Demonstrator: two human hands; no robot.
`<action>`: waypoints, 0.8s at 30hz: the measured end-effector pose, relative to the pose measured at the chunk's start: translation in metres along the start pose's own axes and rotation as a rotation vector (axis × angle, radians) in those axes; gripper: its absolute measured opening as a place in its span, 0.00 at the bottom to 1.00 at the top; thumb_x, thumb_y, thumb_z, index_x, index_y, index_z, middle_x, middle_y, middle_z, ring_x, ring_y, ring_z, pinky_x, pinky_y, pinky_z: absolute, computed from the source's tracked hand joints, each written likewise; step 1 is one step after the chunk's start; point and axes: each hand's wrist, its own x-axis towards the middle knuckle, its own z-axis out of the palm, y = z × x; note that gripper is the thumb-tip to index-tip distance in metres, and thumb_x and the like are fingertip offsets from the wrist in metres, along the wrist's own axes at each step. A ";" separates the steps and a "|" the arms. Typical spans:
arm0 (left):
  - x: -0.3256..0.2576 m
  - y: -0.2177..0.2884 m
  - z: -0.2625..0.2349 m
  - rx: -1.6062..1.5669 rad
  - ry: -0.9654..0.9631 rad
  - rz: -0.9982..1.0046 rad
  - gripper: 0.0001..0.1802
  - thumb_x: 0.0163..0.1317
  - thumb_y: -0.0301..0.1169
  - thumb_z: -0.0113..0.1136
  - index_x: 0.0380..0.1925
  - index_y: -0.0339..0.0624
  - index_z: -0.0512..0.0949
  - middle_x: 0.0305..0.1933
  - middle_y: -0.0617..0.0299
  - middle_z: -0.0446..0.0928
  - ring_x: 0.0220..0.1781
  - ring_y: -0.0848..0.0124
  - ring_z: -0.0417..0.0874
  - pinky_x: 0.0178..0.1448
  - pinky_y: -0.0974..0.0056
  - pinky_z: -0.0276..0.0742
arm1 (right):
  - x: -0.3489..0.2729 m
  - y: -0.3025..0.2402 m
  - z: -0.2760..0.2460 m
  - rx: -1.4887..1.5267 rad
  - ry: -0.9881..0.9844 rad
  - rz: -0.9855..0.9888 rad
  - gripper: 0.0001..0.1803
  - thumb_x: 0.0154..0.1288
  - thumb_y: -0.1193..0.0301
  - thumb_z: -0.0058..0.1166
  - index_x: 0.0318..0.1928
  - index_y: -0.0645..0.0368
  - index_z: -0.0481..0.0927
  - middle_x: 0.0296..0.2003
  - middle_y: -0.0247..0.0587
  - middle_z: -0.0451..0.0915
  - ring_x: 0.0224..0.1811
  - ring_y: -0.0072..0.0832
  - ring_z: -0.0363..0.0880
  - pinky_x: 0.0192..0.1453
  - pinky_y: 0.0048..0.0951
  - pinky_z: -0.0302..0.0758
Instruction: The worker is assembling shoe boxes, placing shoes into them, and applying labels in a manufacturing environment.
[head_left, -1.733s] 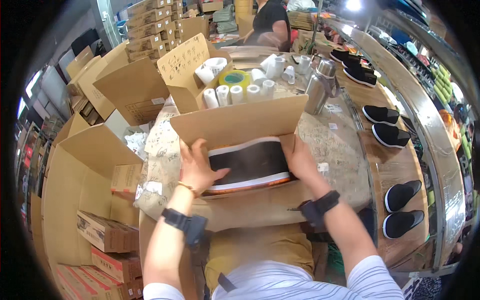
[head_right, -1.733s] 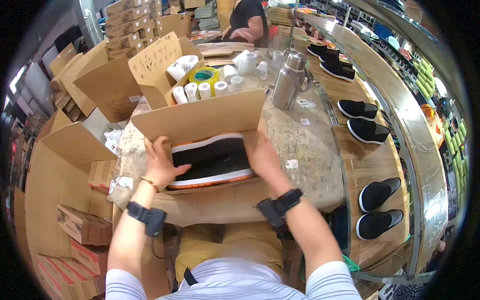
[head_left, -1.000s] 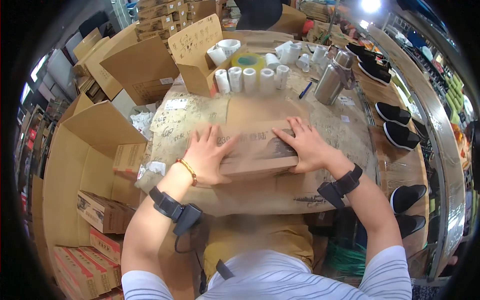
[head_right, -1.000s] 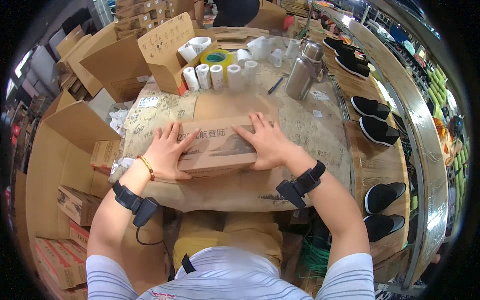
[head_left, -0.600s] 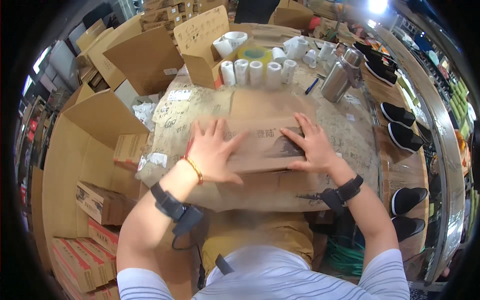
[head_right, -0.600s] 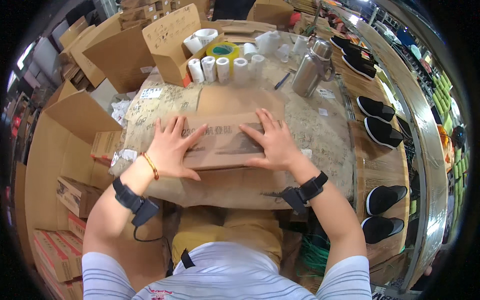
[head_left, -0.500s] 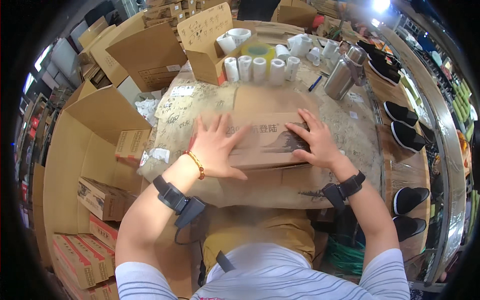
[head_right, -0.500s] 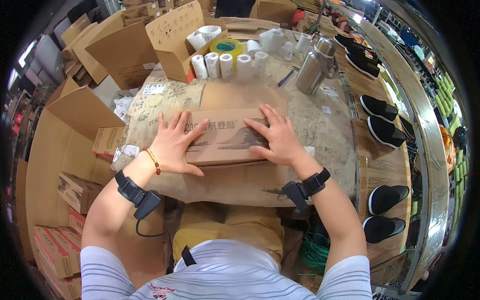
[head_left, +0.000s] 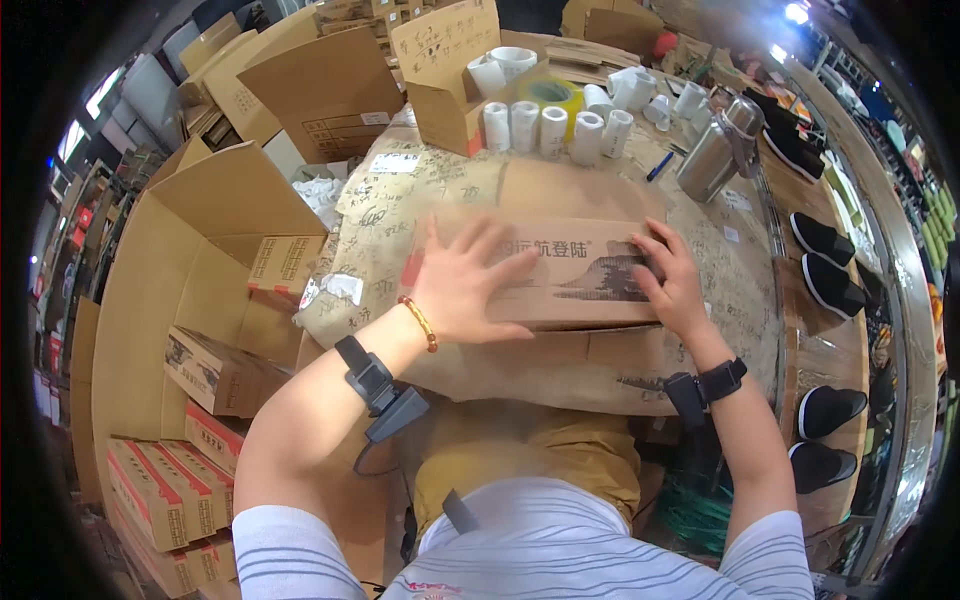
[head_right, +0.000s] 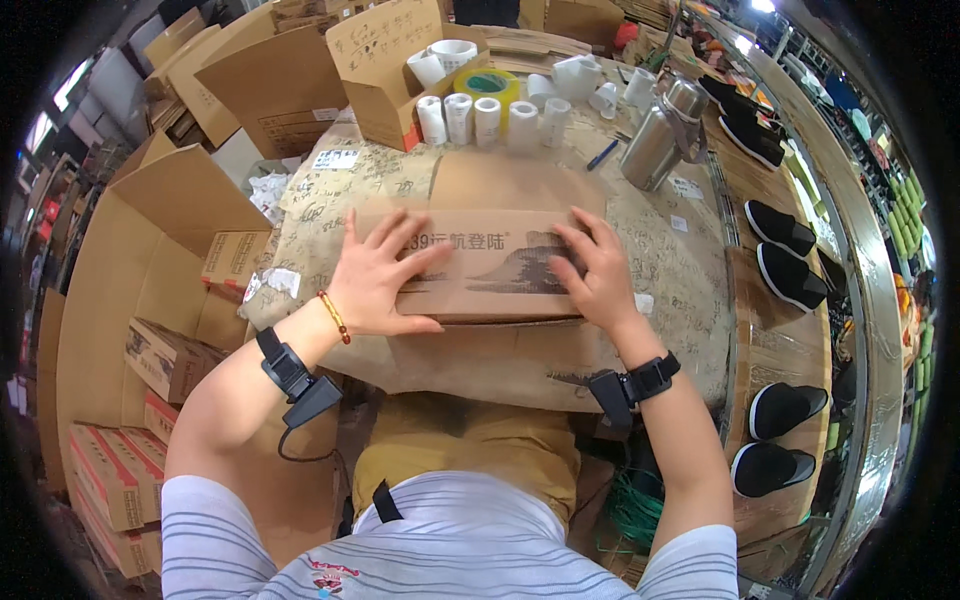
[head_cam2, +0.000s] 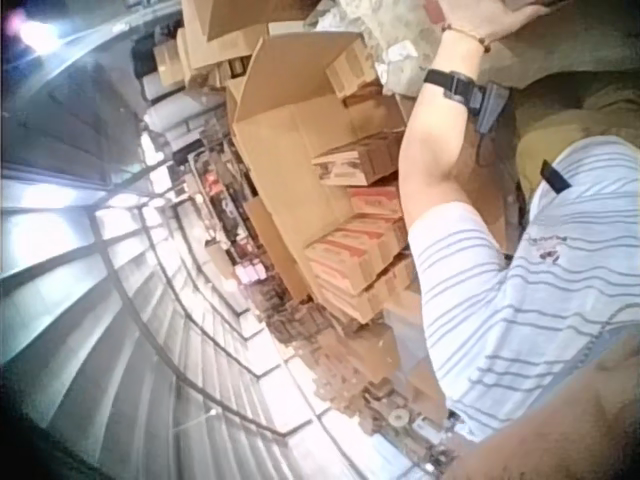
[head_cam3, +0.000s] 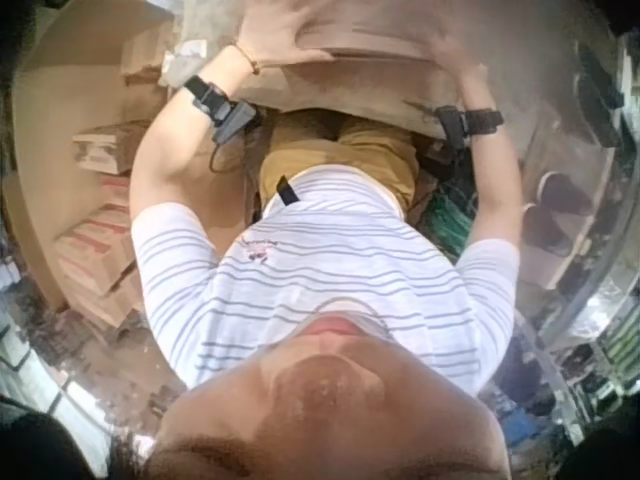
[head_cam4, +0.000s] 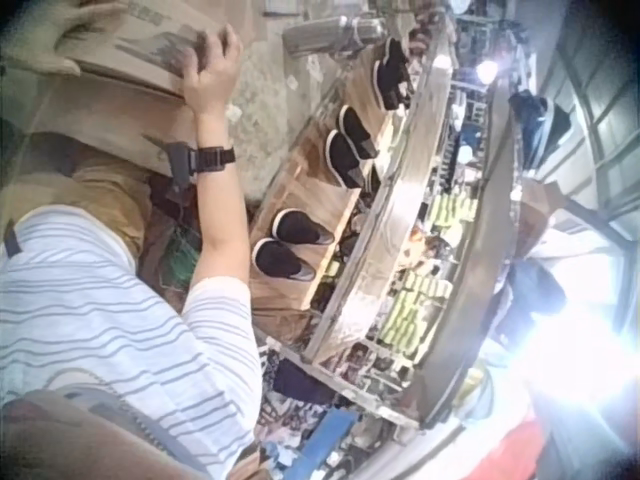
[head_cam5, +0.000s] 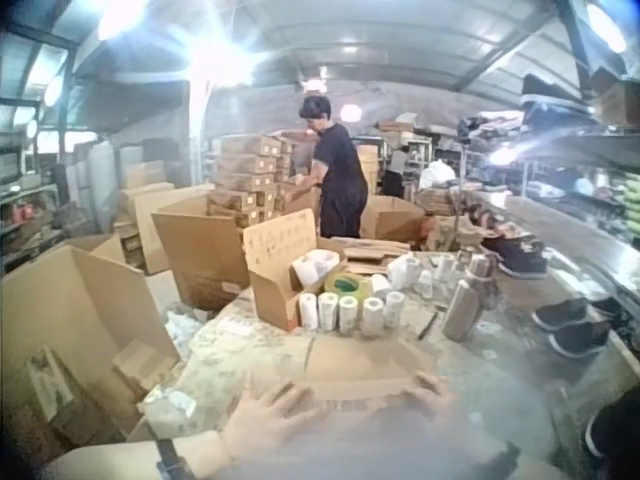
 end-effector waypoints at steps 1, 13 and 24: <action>-0.001 0.000 -0.002 0.004 0.010 -0.003 0.49 0.35 0.67 0.62 0.60 0.63 0.67 0.65 0.48 0.60 0.68 0.48 0.57 0.63 0.25 0.42 | -0.005 0.003 -0.001 -0.005 0.002 -0.009 0.22 0.58 0.58 0.56 0.50 0.55 0.78 0.60 0.50 0.65 0.62 0.46 0.64 0.63 0.40 0.62; -0.006 0.003 -0.030 -0.495 0.517 -0.388 0.28 0.48 0.32 0.67 0.52 0.46 0.73 0.57 0.51 0.67 0.58 0.51 0.68 0.60 0.53 0.67 | -0.005 -0.021 -0.038 0.744 -0.033 0.700 0.17 0.65 0.62 0.48 0.50 0.57 0.77 0.60 0.48 0.66 0.61 0.41 0.66 0.65 0.35 0.60; -0.003 0.002 -0.006 -0.269 0.194 -0.428 0.18 0.50 0.41 0.64 0.34 0.41 0.74 0.40 0.54 0.74 0.52 0.54 0.68 0.56 0.53 0.63 | -0.014 -0.011 -0.005 0.330 0.045 0.421 0.08 0.64 0.70 0.52 0.38 0.62 0.76 0.35 0.34 0.74 0.37 0.26 0.71 0.45 0.21 0.67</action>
